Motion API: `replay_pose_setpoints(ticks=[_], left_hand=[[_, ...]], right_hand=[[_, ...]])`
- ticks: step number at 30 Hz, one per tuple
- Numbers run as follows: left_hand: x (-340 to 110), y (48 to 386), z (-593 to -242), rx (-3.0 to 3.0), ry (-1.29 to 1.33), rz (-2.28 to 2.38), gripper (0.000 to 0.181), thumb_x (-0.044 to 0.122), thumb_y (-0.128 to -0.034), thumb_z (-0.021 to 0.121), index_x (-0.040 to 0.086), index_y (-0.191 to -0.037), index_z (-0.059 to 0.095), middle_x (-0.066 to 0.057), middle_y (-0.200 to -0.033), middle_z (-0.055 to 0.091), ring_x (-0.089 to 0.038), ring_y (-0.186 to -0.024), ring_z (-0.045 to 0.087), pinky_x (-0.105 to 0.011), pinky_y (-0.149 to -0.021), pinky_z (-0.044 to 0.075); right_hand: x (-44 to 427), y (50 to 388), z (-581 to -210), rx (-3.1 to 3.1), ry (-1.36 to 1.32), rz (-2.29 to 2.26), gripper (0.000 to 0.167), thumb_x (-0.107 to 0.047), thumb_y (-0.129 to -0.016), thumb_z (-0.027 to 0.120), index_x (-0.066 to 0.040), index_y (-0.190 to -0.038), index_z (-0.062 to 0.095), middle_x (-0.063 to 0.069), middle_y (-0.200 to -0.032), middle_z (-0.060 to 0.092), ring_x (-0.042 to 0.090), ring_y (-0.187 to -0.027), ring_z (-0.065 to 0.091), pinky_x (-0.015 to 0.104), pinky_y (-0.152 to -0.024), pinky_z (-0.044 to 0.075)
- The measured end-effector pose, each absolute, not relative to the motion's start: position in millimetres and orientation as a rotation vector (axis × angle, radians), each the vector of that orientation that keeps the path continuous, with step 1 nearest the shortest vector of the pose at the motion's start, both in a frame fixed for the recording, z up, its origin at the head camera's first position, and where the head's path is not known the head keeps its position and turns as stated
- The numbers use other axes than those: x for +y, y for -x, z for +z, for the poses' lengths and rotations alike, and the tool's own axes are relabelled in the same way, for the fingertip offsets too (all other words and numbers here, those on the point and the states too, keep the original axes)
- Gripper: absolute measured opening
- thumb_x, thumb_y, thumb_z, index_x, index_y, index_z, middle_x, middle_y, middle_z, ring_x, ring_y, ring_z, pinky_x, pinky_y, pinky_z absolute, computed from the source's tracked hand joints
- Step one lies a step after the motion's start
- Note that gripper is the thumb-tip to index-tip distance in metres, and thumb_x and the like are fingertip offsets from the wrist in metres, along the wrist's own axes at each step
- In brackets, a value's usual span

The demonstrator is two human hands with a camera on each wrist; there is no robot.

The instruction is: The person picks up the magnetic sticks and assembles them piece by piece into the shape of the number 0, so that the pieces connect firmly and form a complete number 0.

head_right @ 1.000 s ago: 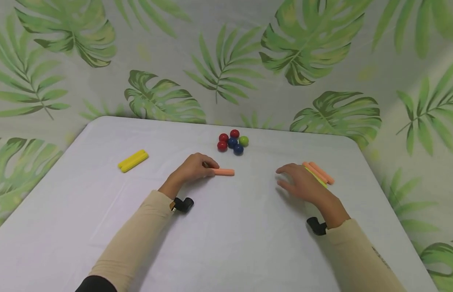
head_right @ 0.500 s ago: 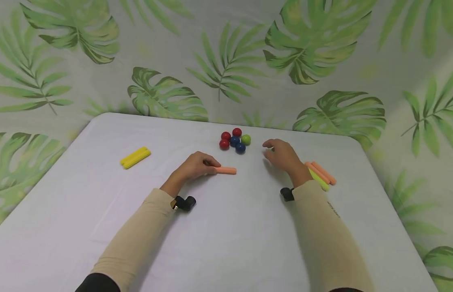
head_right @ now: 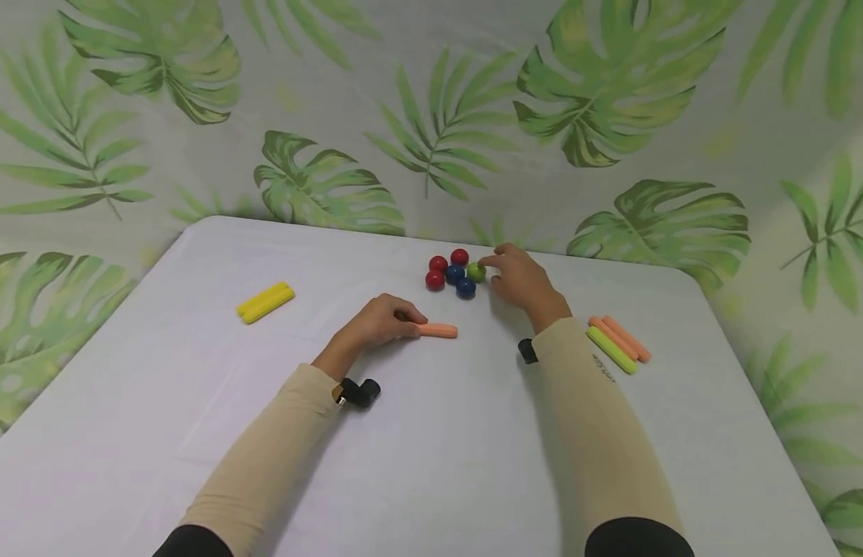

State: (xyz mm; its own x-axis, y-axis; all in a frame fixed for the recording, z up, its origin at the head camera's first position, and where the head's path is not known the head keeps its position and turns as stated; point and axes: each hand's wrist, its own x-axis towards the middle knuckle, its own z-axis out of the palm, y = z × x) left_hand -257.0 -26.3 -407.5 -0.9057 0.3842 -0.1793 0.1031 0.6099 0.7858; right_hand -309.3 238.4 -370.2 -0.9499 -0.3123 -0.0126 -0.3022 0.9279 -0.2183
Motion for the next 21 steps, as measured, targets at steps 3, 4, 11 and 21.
replay_pose_setpoints(ticks=[3,4,11,21], left_hand=[[-25,257,-408,2.505,-0.39,1.19,0.019,0.015,-0.0891,0.072,0.016,-0.107,0.078,-0.004,-0.116,0.072,-0.019,-0.108,0.059,-0.035,-0.099,0.048],[-25,257,-408,2.504,-0.383,1.194,0.019,0.015,-0.089,0.072,0.016,-0.107,0.078,-0.004,-0.116,0.072,-0.019,-0.108,0.059,-0.035,-0.099,0.048],[-23,257,-411,2.509,-0.388,1.186,0.019,0.016,-0.0891,0.072,0.017,-0.107,0.078,-0.002,-0.115,0.072,-0.019,-0.109,0.059,-0.036,-0.099,0.048],[-25,259,-409,2.523,-0.403,1.172,0.019,0.015,-0.0882,0.072,0.017,-0.106,0.077,-0.003,-0.115,0.072,-0.019,-0.107,0.059,-0.037,-0.1,0.047]], right_hand=[[239,312,-370,3.011,0.466,-0.339,0.051,-0.006,-0.096,0.048,-0.014,-0.146,0.049,0.025,-0.151,0.038,0.046,-0.139,0.038,0.064,-0.11,0.036],[239,313,-369,3.001,0.475,-0.343,0.052,-0.006,-0.096,0.048,-0.014,-0.147,0.048,0.025,-0.152,0.037,0.046,-0.139,0.037,0.064,-0.11,0.036],[242,317,-375,2.952,0.453,-0.433,0.044,-0.003,-0.094,0.049,-0.005,-0.138,0.053,0.024,-0.152,0.04,0.044,-0.134,0.045,0.059,-0.112,0.037],[261,322,-392,2.921,0.343,-0.637,0.039,-0.006,-0.095,0.052,-0.004,-0.134,0.053,0.022,-0.135,0.055,0.04,-0.12,0.053,0.057,-0.106,0.042]])
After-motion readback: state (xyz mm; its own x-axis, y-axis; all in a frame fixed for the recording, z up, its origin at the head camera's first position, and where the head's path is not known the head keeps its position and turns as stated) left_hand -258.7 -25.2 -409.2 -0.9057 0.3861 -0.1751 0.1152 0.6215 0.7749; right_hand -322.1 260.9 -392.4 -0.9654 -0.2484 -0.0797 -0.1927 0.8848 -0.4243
